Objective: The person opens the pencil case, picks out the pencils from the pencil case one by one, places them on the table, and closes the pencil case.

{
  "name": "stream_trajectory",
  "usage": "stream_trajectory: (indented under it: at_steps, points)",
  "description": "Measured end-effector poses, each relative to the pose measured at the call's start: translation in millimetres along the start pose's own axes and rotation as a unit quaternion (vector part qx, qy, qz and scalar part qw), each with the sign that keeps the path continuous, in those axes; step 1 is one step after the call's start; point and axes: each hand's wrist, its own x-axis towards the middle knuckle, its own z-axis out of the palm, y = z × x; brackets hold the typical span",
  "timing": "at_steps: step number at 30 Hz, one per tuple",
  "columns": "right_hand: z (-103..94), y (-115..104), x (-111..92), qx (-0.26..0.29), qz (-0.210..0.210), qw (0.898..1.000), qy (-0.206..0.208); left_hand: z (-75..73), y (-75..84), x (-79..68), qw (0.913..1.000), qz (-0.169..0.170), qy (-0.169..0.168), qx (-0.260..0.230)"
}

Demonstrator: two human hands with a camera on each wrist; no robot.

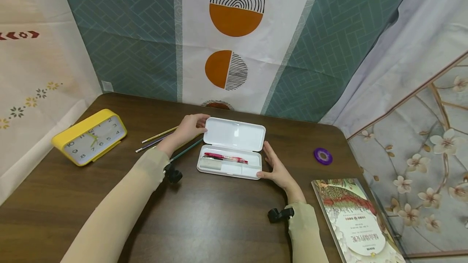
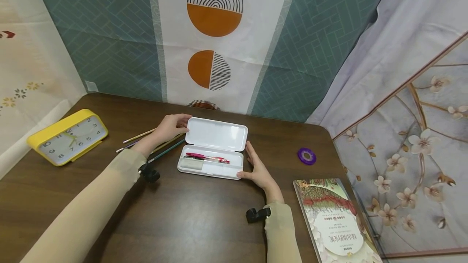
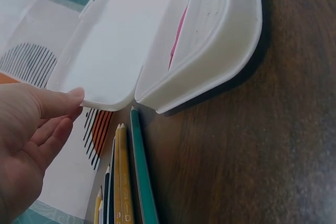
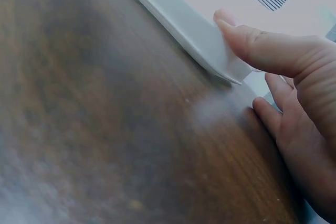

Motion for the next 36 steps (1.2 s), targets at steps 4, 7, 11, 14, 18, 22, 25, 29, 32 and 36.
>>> stream_trajectory:
  at_steps: [4, 7, 11, 14, 18, 22, 25, 29, 32, 36]
  points:
    - [-0.2, -15, -2, -0.002, 0.007, 1.0, -0.005, -1.2, 3.3, -4.1, 1.0, 0.001, 0.007, -0.003]
    - [-0.7, -18, -2, -0.005, 0.011, 1.0, -0.005, -2.9, 6.5, -7.2, 0.9999, -0.001, 0.011, -0.004]
    - [-1.9, -3, 0, -0.01, 0.014, 1.0, 0.004, -4.0, 8.8, -11.6, 0.9998, 0.015, 0.016, -0.003]
    - [-2.8, 7, 1, -0.013, 0.01, 1.0, 0.006, -3.9, 10.0, -15.9, 0.9994, 0.03, 0.018, 0.0]
    - [-2.9, 11, 2, -0.003, 0.005, 1.0, 0.003, -3.5, 12.8, -22.5, 0.9989, 0.041, 0.024, 0.004]
    - [-2.1, 7, 2, 0.005, 0.016, 1.0, 0.001, -2.7, 15.6, -29.8, 0.9984, 0.048, 0.03, 0.007]
    - [-1.3, -6, 0, 0.004, 0.027, 1.0, 0.0, -2.2, 17.5, -35.4, 0.9975, 0.061, 0.032, 0.015]
    - [0.5, -23, -4, 0.003, 0.044, 0.999, -0.002, -1.5, 19.0, -42.9, 0.9956, 0.083, 0.035, 0.025]
    - [1.9, -24, -4, 0.008, 0.046, 0.999, -0.003, -2.1, 18.8, -48.8, 0.9944, 0.098, 0.031, 0.027]
    - [2.0, -6, -2, 0.005, 0.04, 0.999, 0.0, -4.3, 17.2, -56.5, 0.9946, 0.1, 0.017, 0.021]
